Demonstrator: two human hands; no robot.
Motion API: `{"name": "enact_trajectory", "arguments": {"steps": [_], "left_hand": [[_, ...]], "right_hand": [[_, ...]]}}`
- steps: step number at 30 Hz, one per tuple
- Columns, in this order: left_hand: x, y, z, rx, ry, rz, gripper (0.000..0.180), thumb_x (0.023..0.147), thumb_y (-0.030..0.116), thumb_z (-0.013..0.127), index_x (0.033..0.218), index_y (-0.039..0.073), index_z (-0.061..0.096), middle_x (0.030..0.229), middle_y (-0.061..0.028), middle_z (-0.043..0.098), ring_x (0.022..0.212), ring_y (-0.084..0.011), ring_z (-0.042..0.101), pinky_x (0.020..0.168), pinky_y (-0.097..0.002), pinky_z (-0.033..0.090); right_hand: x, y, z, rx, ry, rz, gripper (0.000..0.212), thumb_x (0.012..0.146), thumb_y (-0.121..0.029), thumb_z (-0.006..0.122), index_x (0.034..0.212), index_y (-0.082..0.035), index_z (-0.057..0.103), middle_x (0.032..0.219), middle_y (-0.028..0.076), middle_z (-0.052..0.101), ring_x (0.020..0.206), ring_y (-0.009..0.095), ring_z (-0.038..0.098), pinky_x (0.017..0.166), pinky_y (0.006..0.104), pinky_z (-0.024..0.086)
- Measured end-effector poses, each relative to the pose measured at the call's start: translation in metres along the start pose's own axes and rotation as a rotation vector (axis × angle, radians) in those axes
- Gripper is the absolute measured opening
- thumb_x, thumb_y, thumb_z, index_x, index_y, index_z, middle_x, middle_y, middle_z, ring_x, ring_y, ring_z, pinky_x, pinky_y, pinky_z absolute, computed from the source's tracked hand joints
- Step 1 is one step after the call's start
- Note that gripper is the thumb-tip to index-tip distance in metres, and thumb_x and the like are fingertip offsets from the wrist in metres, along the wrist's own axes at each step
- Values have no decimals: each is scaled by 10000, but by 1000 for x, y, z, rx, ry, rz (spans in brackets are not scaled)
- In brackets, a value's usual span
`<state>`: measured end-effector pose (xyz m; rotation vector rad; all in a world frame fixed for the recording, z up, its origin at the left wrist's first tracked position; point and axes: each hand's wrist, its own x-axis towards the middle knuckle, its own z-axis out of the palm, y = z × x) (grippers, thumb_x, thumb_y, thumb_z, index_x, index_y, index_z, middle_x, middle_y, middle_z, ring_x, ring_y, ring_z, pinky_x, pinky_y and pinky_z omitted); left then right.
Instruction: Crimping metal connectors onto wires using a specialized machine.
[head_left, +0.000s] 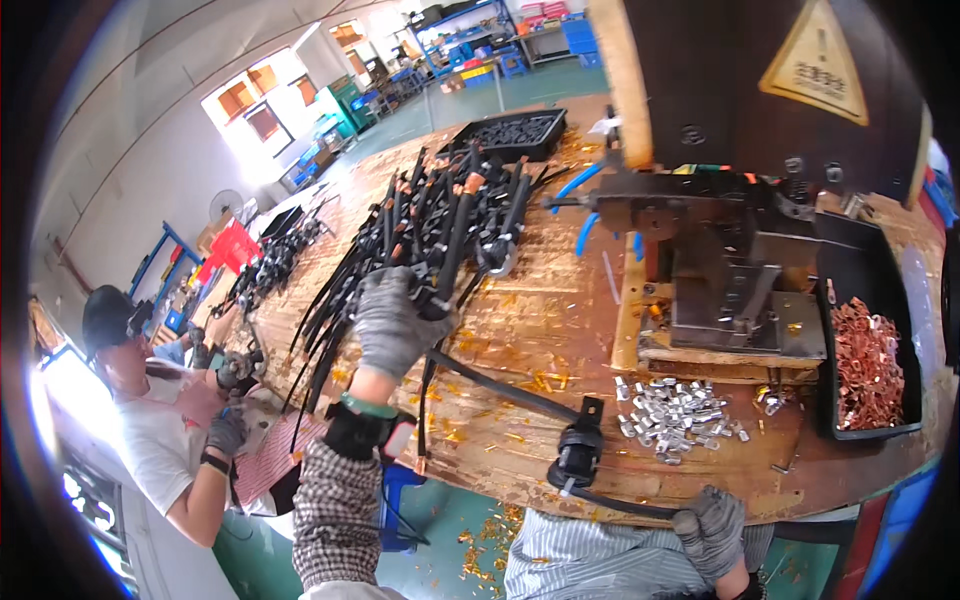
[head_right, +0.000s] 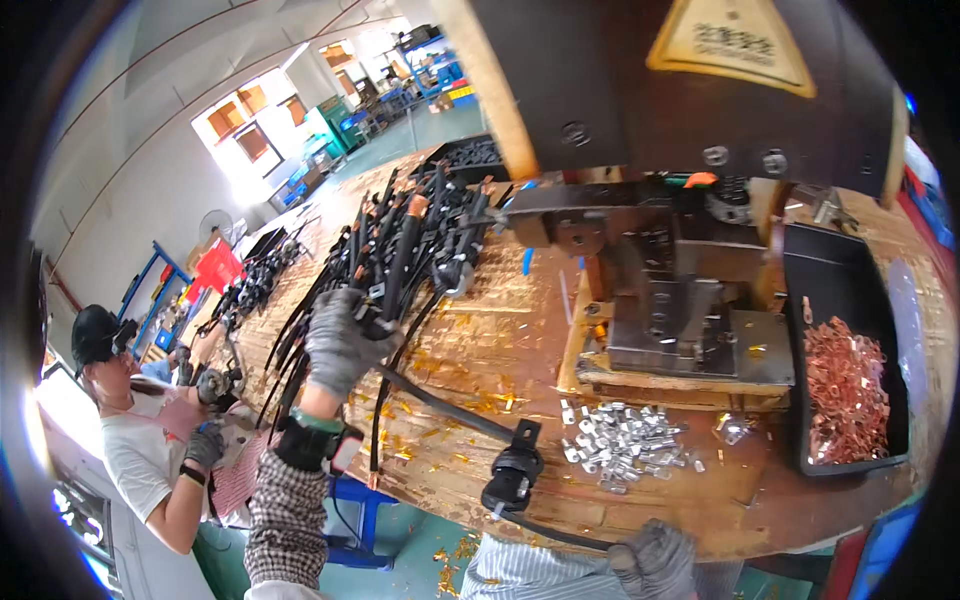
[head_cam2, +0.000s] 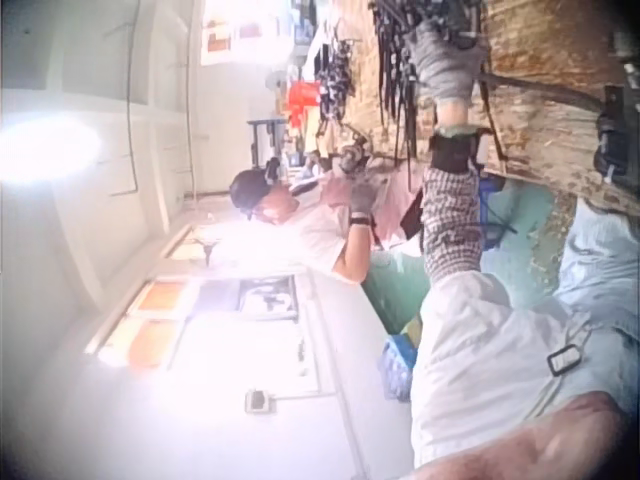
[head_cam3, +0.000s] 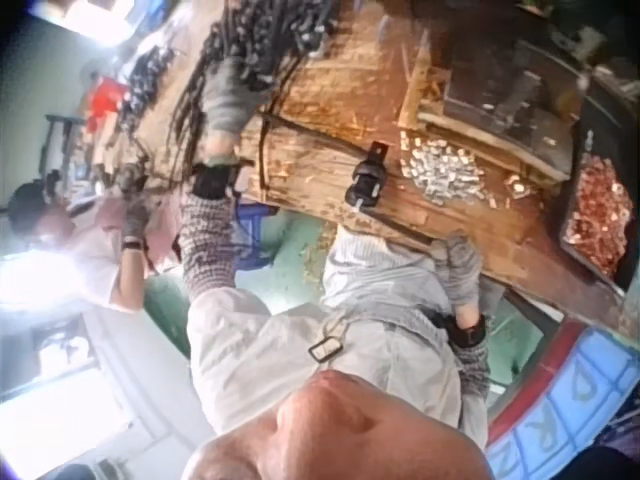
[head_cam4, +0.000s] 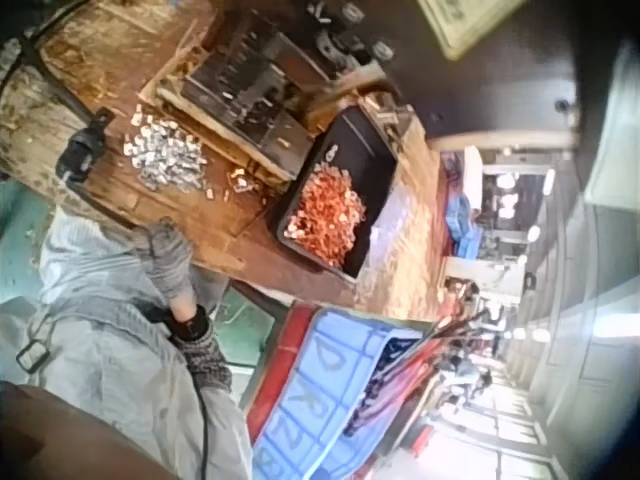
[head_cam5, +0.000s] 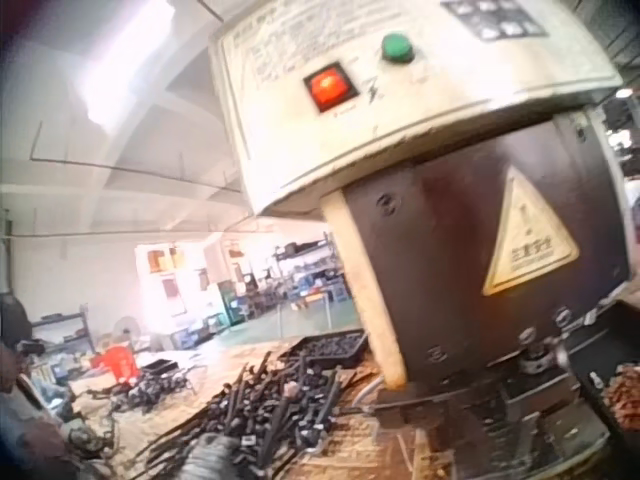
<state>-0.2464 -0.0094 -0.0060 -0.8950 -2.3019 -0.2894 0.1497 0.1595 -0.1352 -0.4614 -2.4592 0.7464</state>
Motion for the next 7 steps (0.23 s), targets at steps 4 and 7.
{"name": "enact_trajectory", "arguments": {"steps": [4,7], "left_hand": [[31,30,37,62,-167,-80,669,526,427,764,1033,62,524,1008,-169,540,973,-327,504,837,-431,430],[40,57,54,129,-227,-38,813,591,437,711,1264,82,426,1155,-149,504,1104,-336,442,931,-476,366]], "right_hand": [[3,1,0,-33,-44,-24,229,783,-339,585,751,-112,578,760,87,538,715,298,505,661,399,372],[7,2,-5,134,-140,-51,224,781,-331,588,771,-108,593,771,85,558,721,288,526,654,394,378]]}}
